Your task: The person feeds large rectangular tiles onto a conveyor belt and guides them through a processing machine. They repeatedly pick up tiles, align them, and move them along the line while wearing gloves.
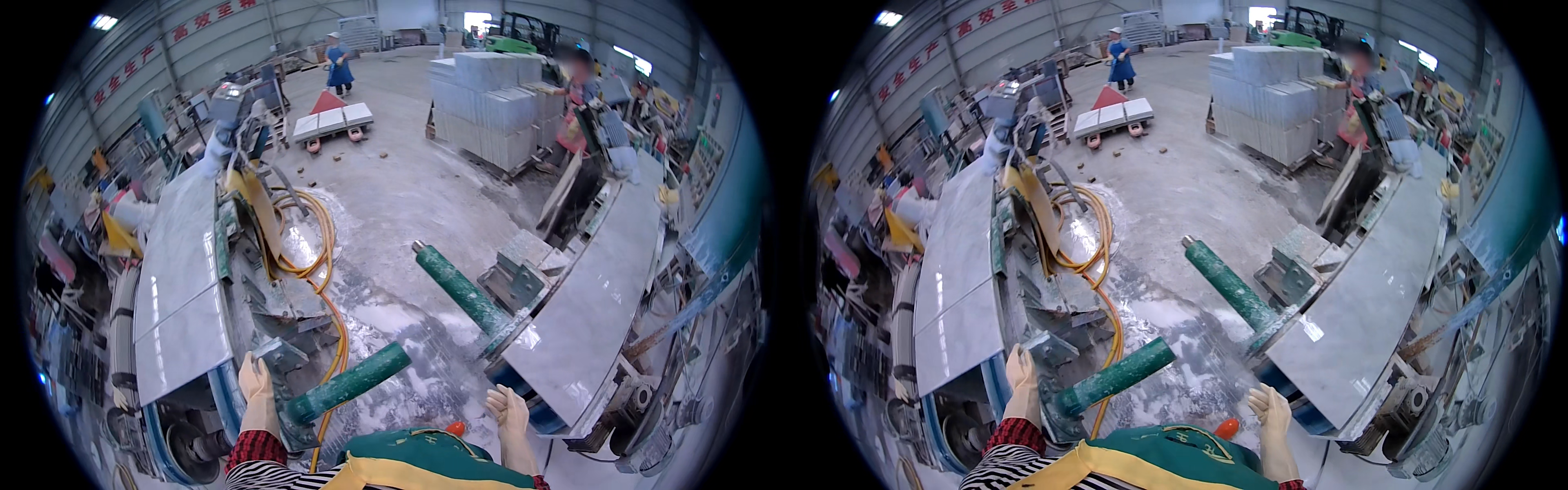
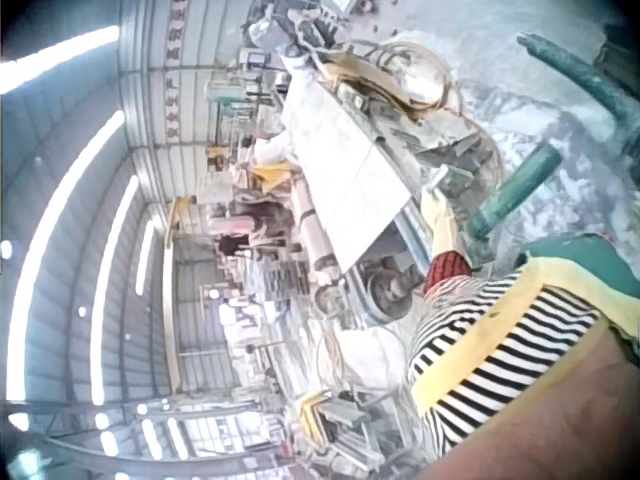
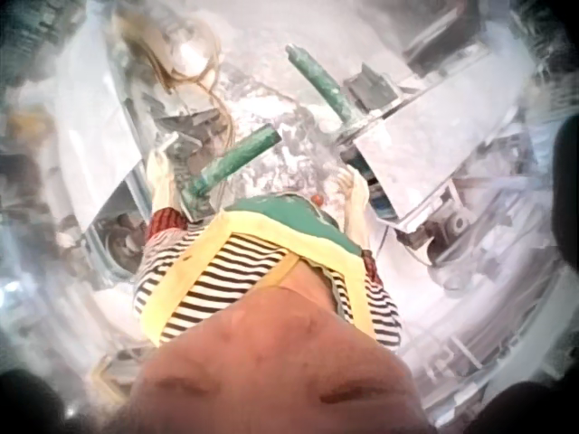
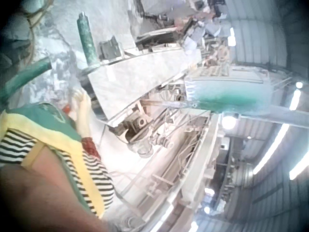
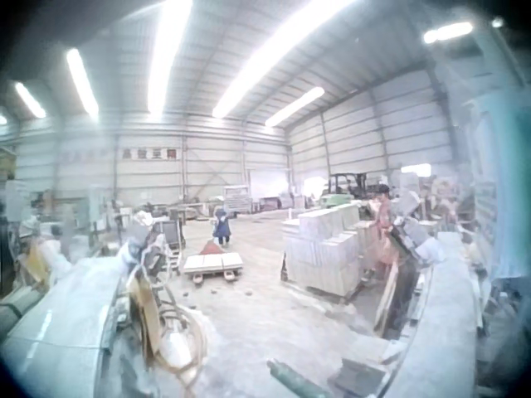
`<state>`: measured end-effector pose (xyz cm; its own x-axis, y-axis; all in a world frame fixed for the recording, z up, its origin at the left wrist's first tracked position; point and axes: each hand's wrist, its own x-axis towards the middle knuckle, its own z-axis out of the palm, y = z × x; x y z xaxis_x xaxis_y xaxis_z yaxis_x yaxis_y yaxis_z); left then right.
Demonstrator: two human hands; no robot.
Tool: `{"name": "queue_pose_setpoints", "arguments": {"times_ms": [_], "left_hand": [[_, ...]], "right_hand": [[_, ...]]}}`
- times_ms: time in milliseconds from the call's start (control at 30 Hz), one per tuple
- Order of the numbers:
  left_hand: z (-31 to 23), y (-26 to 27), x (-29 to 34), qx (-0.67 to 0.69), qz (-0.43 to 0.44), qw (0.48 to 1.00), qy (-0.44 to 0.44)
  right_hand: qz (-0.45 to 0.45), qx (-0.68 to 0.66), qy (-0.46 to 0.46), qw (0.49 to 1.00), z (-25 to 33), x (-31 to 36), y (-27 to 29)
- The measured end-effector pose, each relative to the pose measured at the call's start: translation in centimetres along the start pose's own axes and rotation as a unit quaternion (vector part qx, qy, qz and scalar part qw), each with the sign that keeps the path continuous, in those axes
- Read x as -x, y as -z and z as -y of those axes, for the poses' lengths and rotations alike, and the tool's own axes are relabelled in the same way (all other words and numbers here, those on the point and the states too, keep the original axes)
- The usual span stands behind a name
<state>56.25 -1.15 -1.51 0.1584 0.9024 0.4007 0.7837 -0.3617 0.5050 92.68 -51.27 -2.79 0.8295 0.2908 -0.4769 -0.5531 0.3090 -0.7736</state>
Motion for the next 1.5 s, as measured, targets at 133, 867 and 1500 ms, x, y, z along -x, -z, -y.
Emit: {"name": "queue_pose_setpoints", "arguments": {"times_ms": [133,867,1500], "left_hand": [[5.7,4.9,2.7,-0.101,-0.028,0.981,-0.163],[17.3,18.0,16.0,0.032,-0.027,0.999,0.031],[30.3,30.4,22.4,-0.060,-0.037,0.991,0.112]], "right_hand": [[-0.065,0.003,0.016,0.998,-2.8,2.0,0.2],[0.429,0.313,-0.122,0.838,-21.0,17.5,-28.3],[0.431,0.321,0.027,0.843,-29.1,22.3,-29.8]]}}
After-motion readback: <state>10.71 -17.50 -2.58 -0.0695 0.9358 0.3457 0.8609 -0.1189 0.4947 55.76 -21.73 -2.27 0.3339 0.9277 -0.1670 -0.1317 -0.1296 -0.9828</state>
